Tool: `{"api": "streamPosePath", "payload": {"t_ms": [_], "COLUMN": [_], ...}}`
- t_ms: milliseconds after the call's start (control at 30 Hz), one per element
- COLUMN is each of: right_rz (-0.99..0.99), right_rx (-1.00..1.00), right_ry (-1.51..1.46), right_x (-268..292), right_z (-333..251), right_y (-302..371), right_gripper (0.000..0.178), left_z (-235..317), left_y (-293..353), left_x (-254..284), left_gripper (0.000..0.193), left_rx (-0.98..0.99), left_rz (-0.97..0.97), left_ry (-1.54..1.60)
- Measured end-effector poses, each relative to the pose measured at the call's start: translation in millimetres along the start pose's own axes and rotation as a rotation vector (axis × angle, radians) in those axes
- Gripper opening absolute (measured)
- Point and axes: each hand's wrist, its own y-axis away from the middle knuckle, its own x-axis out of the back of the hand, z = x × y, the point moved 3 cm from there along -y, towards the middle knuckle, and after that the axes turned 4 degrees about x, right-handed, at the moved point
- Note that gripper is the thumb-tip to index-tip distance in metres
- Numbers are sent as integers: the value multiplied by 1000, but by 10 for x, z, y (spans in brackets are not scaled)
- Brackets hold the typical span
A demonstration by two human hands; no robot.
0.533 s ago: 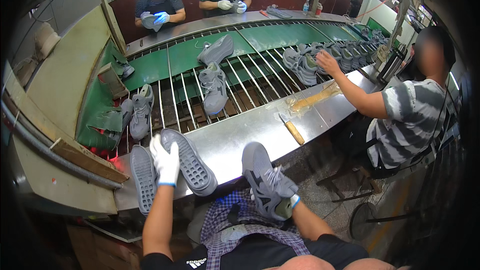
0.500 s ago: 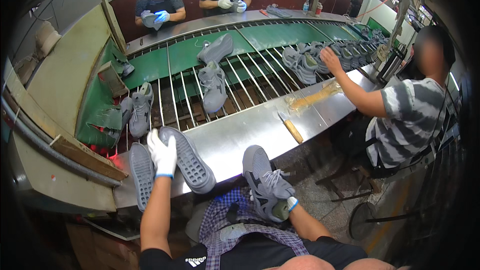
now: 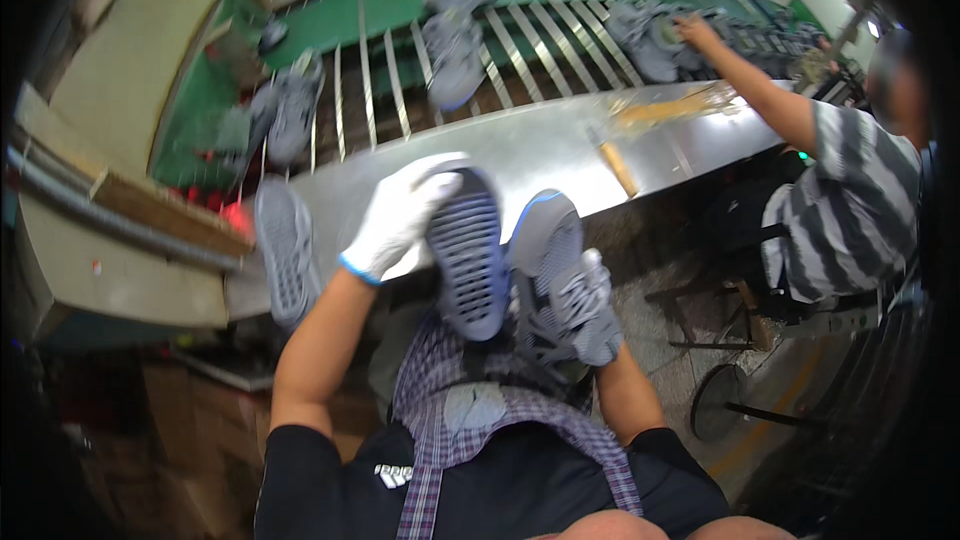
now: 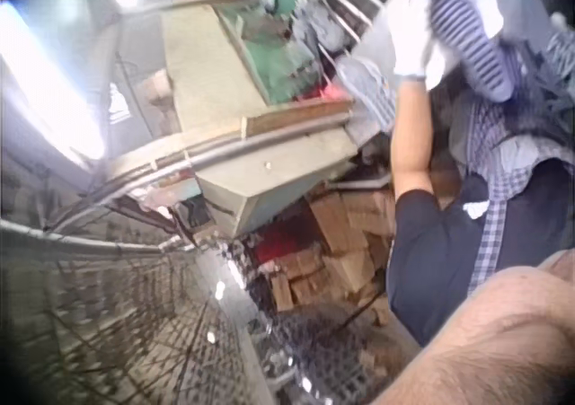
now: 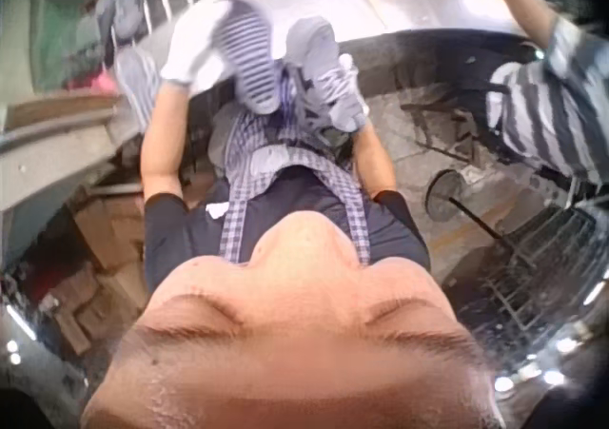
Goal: The person picks up shoes from a conveyor belt, wipes the soles and sides with a cloth, uses a small wooden tool to apply a substance or scrape parts of the shoe, and places the shoes back onto the belt.
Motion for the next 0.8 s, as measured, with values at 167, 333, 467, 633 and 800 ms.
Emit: {"api": "streamPosePath", "payload": {"t_ms": [167,333,467,633,800], "right_rz": [357,539,573,466,542], "right_rx": [120,42,49,118,112], "right_ry": [21,147,86,256,236], "right_x": [347,734,515,720,370], "right_z": [351,609,566,623,498], "right_y": [421,680,587,639,562], "right_gripper": [90,83,69,62,41], "left_z": [-673,-510,-335,-319,-329], "left_y": [443,490,427,424,421], "left_x": [-753,-746,-757,-786,-757], "left_gripper": [50,44,40,40,39], "left_rx": [43,98,92,7,-33], "left_rz": [-73,-205,-207,-269,-309], "left_ry": [-27,50,-67,-76,-183]}}
